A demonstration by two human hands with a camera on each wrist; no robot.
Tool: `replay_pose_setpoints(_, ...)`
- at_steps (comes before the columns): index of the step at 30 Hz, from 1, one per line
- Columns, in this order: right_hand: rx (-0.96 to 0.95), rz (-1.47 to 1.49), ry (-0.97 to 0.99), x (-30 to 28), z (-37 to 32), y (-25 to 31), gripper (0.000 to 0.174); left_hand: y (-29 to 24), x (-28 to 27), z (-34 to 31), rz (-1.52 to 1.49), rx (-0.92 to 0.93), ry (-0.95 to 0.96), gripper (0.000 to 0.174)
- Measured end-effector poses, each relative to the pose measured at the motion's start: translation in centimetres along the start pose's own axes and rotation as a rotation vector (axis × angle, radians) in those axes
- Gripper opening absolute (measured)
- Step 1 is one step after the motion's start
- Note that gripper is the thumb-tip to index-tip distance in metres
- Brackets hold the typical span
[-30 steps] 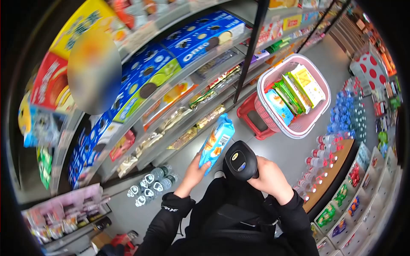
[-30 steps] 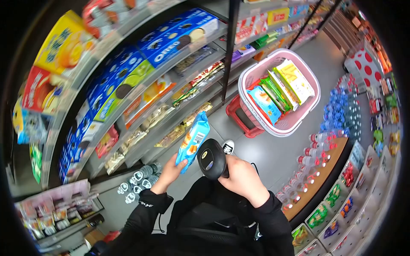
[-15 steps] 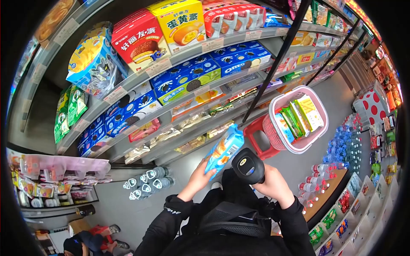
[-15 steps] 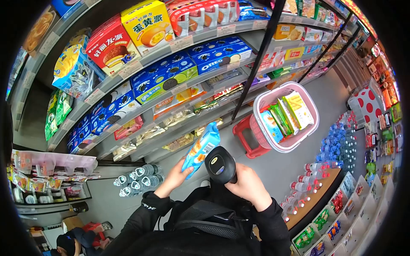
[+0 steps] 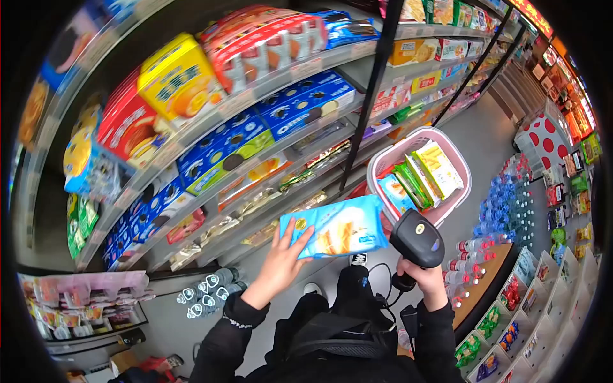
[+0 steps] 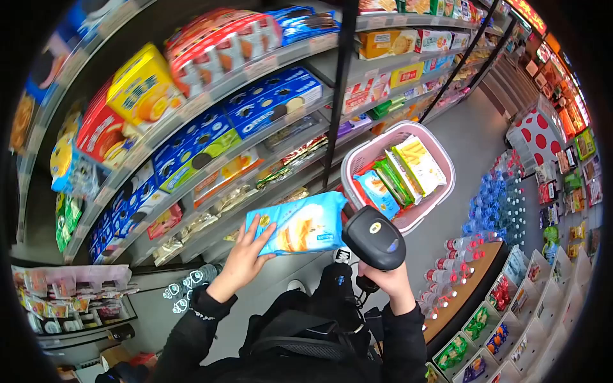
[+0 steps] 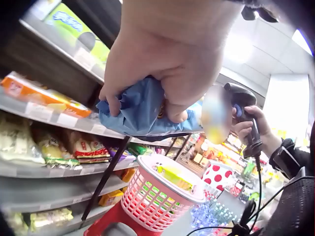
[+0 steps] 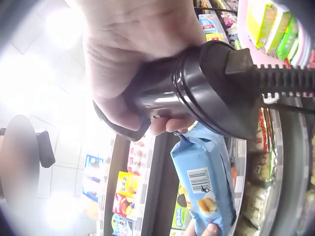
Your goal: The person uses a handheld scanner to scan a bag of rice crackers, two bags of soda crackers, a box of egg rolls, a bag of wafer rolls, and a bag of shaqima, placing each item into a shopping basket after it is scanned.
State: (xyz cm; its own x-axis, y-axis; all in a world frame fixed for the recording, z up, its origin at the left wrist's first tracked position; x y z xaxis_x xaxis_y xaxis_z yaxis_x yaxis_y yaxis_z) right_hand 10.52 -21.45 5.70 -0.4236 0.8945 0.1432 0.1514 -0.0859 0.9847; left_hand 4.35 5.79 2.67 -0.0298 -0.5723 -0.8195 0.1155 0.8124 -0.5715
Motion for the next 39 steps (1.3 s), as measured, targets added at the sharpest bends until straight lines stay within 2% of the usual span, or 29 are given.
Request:
replay_pose_setpoints(2, 0.028, 0.012, -0.08, -2.9, 0.3, -0.2, 0.04, -1.5, 0.6, 4.6, 0.114, 0.157, 0.019, 0.065)
replay_pose_setpoints(5, 0.086, 0.031, -0.23, -7.7, 0.8, -0.4, 0.037, -4.1, 2.8, 11.8, 0.162, 0.254, 0.133, 0.065)
replay_pose_setpoints(7, 0.223, -0.038, -0.337, -11.3, 1.0, -1.0, 0.032, -5.6, 5.0, 16.4, 0.187, 0.307, 0.181, 0.063)
replay_pose_setpoints(10, 0.336, 0.087, -0.451, -15.3, 2.0, -2.6, 0.028, -7.3, 9.3, 22.3, 0.204, 0.484, 0.3, 0.057)
replay_pose_setpoints(13, 0.508, 0.031, -0.396, -18.2, 3.7, -4.3, 0.021, -7.7, 13.8, 26.3, 0.286, 0.569, 0.365, 0.058)
replay_pose_setpoints(14, 0.529, 0.022, -0.385, -18.8, 4.1, -5.1, 0.016, -7.6, 15.1, 27.2, 0.241, 0.532, 0.468, 0.058)
replay_pose_setpoints(15, 0.547, 0.012, -0.347, -19.4, 4.6, -5.7, 0.014, -7.4, 16.2, 28.1, 0.239, 0.525, 0.477, 0.058)
replay_pose_setpoints(17, 0.609, 0.006, -0.303, -20.4, 5.2, -6.5, 0.012, -6.4, 19.4, 29.5, 0.261, 0.618, 0.561, 0.057)
replay_pose_setpoints(21, 0.614, 0.055, -0.281, -22.2, 5.8, -8.3, 0.011, -4.9, 24.0, 31.7, 0.338, 0.625, 0.572, 0.053)
replay_pose_setpoints(22, 0.624, 0.059, -0.269, -22.6, 5.9, -8.6, 0.012, -5.0, 24.7, 32.3, 0.352, 0.603, 0.638, 0.044)
replay_pose_setpoints(26, 0.647, 0.093, -0.28, -23.4, 6.5, -9.0, 0.014, -4.3, 28.4, 33.4, 0.421, 0.617, 0.657, 0.037)
replay_pose_setpoints(28, 0.658, 0.099, -0.286, -23.7, 6.6, -9.2, 0.014, -4.2, 29.4, 33.8, 0.395, 0.555, 0.458, 0.028)
replay_pose_setpoints(31, 0.666, 0.106, -0.302, -23.9, 6.9, -9.1, 0.014, -4.1, 30.4, 34.3, 0.423, 0.545, 0.41, 0.027)
replay_pose_setpoints(32, 0.664, 0.113, -0.318, -23.9, 6.9, -9.1, 0.014, -3.9, 30.8, 34.5, 0.48, 0.514, 0.511, 0.034)
replay_pose_setpoints(36, 0.679, 0.098, -0.327, -24.1, 6.4, -9.5, 0.013, -3.9, 31.8, 34.8, 0.596, 0.408, 0.658, 0.036)
replay_pose_setpoints(37, 0.655, 0.077, -0.306, -24.2, 6.2, -9.7, 0.018, -4.1, 32.1, 34.7, 0.593, 0.412, 0.66, 0.036)
replay_pose_setpoints(39, 0.628, 0.054, -0.282, -24.2, 6.1, -9.7, 0.023, -4.2, 32.2, 34.5, 0.514, 0.212, 0.693, 0.036)
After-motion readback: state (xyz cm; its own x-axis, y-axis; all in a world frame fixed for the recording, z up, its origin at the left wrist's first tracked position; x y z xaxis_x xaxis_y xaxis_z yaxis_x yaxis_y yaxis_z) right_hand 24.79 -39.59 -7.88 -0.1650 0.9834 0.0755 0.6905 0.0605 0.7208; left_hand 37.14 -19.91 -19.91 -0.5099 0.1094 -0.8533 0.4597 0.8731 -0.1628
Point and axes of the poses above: each hand's wrist, its own z-axis towards the middle knuckle, its own x-axis out of the palm, y = z × x, the point moved 3 cm from there along z, towards the middle knuckle, and after that the axes turned 4 degrees about x, right-handed, at the moved point
